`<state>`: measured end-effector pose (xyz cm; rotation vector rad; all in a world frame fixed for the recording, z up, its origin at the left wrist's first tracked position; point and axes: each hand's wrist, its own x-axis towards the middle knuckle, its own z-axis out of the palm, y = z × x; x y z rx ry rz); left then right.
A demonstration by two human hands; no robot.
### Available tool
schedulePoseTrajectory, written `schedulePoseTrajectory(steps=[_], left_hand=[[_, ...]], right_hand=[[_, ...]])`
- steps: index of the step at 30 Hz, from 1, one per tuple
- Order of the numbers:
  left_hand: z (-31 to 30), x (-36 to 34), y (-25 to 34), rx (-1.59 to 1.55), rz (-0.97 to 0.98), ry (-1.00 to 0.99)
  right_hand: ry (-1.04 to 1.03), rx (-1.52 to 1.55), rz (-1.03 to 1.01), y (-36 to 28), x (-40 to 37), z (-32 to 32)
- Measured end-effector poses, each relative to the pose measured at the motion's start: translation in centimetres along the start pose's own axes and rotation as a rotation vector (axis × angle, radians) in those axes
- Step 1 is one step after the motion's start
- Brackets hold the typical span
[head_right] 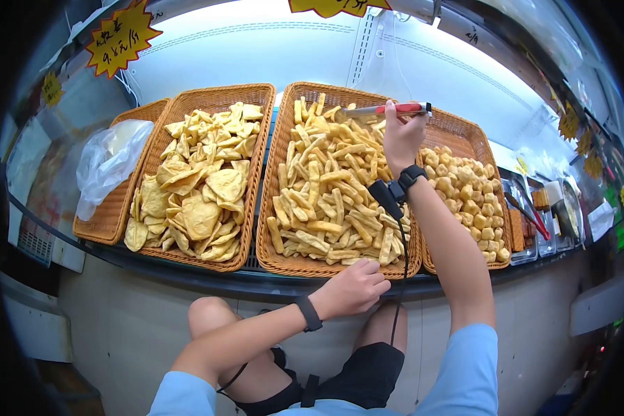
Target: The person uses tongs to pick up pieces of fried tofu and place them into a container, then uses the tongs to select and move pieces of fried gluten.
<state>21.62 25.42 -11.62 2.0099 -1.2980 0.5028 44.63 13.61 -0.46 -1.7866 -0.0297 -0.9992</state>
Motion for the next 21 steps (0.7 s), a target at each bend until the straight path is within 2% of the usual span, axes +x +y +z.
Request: schedulePoseTrajectory(steps=[3,7,10,11,19,21], left_hand=[[-0.1,0.0,0.1,-0.007,-0.016,-0.039],[-0.1,0.0,0.0,-0.006,-0.014,-0.029],[0.1,0.0,0.0,0.000,-0.018,-0.029],[0.2,-0.1,0.0,0.002,-0.015,-0.026],[0.1,0.2,0.0,0.018,-0.008,-0.028],[0.3,0.1,-0.1,0.023,-0.007,-0.027]], right_hand=[[0.073,-0.089,0.030,0.4,0.3,-0.3],[0.152,0.079,0.094,5.9,2.5,-0.7],[0.139,0.319,0.242,2.3,1.6,-2.0],[0.132,0.401,0.202,3.5,2.3,-2.3],[0.125,0.434,0.168,-0.9,3.7,-7.8],[0.068,0.453,0.183,-2.0,4.1,-10.2]])
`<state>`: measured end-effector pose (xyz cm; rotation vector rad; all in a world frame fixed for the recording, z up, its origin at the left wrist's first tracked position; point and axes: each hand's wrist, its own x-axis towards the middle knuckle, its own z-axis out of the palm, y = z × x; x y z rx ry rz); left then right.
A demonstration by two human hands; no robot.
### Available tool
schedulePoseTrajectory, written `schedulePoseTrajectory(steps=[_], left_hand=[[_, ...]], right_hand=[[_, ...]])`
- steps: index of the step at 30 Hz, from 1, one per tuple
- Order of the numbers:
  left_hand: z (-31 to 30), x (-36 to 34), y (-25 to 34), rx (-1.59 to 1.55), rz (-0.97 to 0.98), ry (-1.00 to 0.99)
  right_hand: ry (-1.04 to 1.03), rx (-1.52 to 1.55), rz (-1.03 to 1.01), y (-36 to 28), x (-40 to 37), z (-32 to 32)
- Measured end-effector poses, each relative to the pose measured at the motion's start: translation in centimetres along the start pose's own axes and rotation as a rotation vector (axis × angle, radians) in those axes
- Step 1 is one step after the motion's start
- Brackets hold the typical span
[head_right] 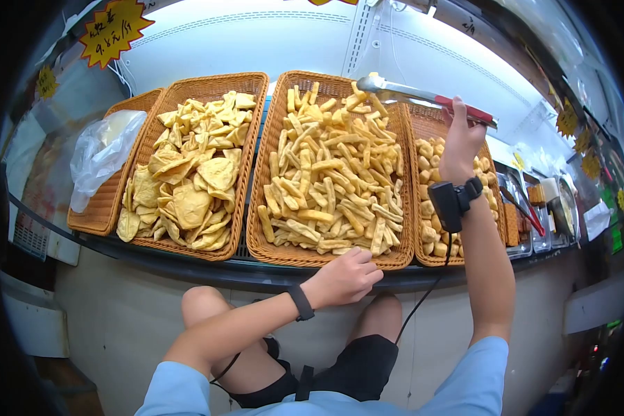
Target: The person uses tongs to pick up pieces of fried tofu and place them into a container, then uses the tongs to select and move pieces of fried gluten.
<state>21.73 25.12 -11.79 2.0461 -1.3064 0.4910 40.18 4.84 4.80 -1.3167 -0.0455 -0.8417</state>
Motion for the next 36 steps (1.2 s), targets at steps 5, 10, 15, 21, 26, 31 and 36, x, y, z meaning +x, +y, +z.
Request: schedulePoseTrajectory(steps=[5,10,15,21,26,31,36], left_hand=[[0.1,0.1,0.1,0.019,-0.011,-0.004],[-0.1,0.2,0.3,0.013,-0.009,0.013],[-0.2,0.3,0.3,0.019,0.000,0.016],[-0.1,0.2,0.3,0.016,-0.001,0.025],[0.1,0.1,0.3,0.017,-0.001,0.041],[-0.1,0.1,0.4,0.018,-0.006,0.041],[0.0,0.0,0.4,0.005,-0.010,0.046]], right_hand=[[-0.176,0.003,0.158,-5.1,-1.7,-4.9],[-0.219,-0.214,0.239,-6.4,-5.7,-7.7],[-0.259,-0.234,0.171,-5.9,-6.6,-8.8],[-0.318,-0.198,0.000,-9.4,-6.6,-9.4],[-0.576,-0.340,-0.137,-11.4,-8.5,-11.2],[-0.822,-0.366,-0.153,-11.9,-10.8,-9.9],[-0.975,-0.415,-0.302,-10.4,-12.0,-8.4]])
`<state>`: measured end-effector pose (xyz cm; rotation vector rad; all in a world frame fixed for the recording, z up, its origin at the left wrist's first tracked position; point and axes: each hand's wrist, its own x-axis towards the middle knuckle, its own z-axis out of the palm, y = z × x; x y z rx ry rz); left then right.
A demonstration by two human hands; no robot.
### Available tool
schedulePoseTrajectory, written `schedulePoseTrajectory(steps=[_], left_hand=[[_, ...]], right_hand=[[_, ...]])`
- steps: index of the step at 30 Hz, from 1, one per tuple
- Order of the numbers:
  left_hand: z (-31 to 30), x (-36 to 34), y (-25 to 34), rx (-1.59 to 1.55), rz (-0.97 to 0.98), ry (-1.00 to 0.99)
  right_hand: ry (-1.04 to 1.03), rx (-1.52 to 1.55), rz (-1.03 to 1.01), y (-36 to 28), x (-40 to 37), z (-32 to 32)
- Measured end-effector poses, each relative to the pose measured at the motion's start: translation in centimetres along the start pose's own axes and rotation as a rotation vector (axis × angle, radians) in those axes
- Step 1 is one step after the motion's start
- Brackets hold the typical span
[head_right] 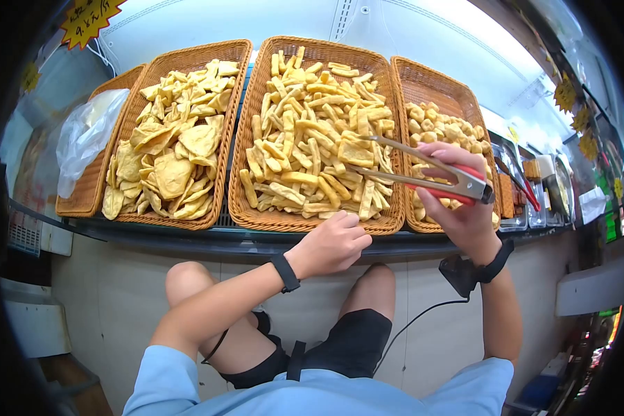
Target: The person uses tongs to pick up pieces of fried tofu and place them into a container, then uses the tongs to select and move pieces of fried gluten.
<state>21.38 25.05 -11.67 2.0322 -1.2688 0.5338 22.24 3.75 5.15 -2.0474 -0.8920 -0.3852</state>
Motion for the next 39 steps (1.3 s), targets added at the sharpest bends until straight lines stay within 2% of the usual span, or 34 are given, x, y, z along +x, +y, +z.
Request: schedulePoseTrajectory(steps=[5,7,9,15,17,19,21,23,27,32,35,37,39], left_hand=[[0.2,-0.5,0.0,-0.034,-0.018,0.026],[0.3,-0.8,-0.1,-0.007,-0.019,-0.004],[0.3,-0.9,0.1,0.062,-0.015,-0.006],[-0.2,-1.1,0.2,0.062,-0.045,-0.015],[0.2,-0.8,0.0,0.001,-0.032,0.003],[0.5,-0.6,-0.1,-0.012,-0.032,0.024],[0.4,-0.5,-0.1,-0.004,-0.023,0.017],[0.4,-0.4,-0.2,0.000,-0.013,0.008],[0.2,-0.4,-0.1,0.019,-0.017,-0.006],[0.6,-0.6,-0.3,0.011,-0.018,0.030],[0.7,-0.5,-0.1,0.012,-0.025,0.056],[0.8,-0.7,-0.2,0.027,-0.018,0.078],[0.5,-0.9,-0.1,0.070,0.002,0.031]], right_hand=[[-0.095,-0.165,-0.199,0.0,-0.2,2.1],[-0.062,-0.088,-0.078,-0.2,-1.2,2.3],[-0.060,-0.127,-0.158,0.1,-1.0,1.8],[0.124,-0.058,-0.067,1.2,-1.7,1.2],[0.184,-0.040,-0.028,1.0,-1.4,0.6],[0.332,0.036,0.088,0.5,-0.9,0.7],[0.441,-0.013,0.157,0.6,-0.3,0.4],[0.515,0.100,0.343,1.0,0.1,-0.5],[0.665,0.270,0.511,2.6,0.4,-1.5],[0.703,0.424,0.670,4.1,0.4,-2.1],[0.671,0.540,0.645,6.6,-0.7,-3.5],[0.578,0.590,0.580,8.5,-1.5,-4.6],[0.541,0.691,0.606,9.4,-1.7,-5.3]])
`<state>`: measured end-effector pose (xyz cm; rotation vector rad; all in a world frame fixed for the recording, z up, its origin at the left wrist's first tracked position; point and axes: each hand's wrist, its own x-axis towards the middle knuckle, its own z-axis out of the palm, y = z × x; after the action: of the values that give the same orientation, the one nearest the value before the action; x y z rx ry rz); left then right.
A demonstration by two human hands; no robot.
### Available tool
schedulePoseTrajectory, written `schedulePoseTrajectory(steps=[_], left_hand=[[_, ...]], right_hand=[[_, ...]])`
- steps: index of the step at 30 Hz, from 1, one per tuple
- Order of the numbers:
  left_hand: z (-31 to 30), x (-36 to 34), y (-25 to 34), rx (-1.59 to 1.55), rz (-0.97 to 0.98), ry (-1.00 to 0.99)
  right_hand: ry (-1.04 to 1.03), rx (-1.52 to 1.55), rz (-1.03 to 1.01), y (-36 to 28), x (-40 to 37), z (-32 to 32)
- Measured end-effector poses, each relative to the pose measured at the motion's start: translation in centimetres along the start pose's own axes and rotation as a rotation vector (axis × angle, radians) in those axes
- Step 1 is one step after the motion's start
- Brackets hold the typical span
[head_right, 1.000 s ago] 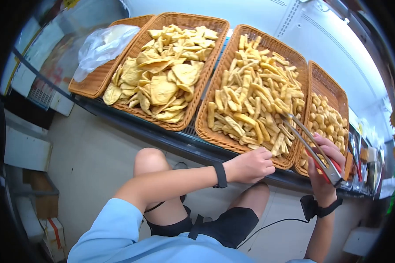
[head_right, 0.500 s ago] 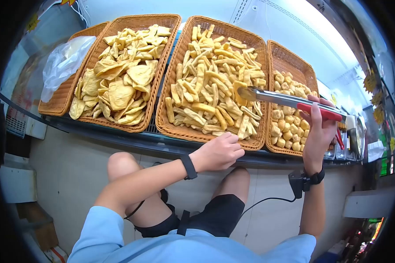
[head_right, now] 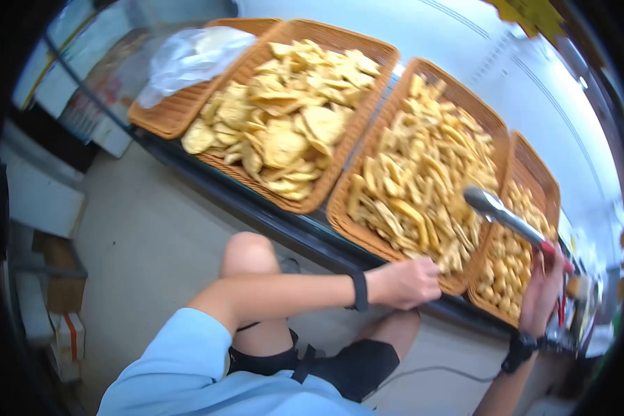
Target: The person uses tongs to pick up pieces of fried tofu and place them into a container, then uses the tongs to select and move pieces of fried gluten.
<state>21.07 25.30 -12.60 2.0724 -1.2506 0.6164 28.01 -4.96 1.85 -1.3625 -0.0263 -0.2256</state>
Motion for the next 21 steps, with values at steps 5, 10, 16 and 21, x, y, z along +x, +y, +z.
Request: schedulePoseTrajectory(steps=[5,10,16,21], left_hand=[[0.5,-0.2,0.1,0.060,-0.005,0.028],[0.5,-0.3,0.2,0.048,0.002,0.053],[0.7,-0.4,0.1,0.074,0.000,0.048],[0.8,-0.5,0.2,0.095,0.001,0.049]], right_hand=[[0.154,-0.119,-0.019,-0.2,-0.3,1.7],[0.132,-0.166,0.001,-0.7,-0.9,2.4],[0.156,-0.215,0.014,-0.1,-0.7,1.4],[0.162,-0.198,0.033,0.5,-0.5,1.0]])
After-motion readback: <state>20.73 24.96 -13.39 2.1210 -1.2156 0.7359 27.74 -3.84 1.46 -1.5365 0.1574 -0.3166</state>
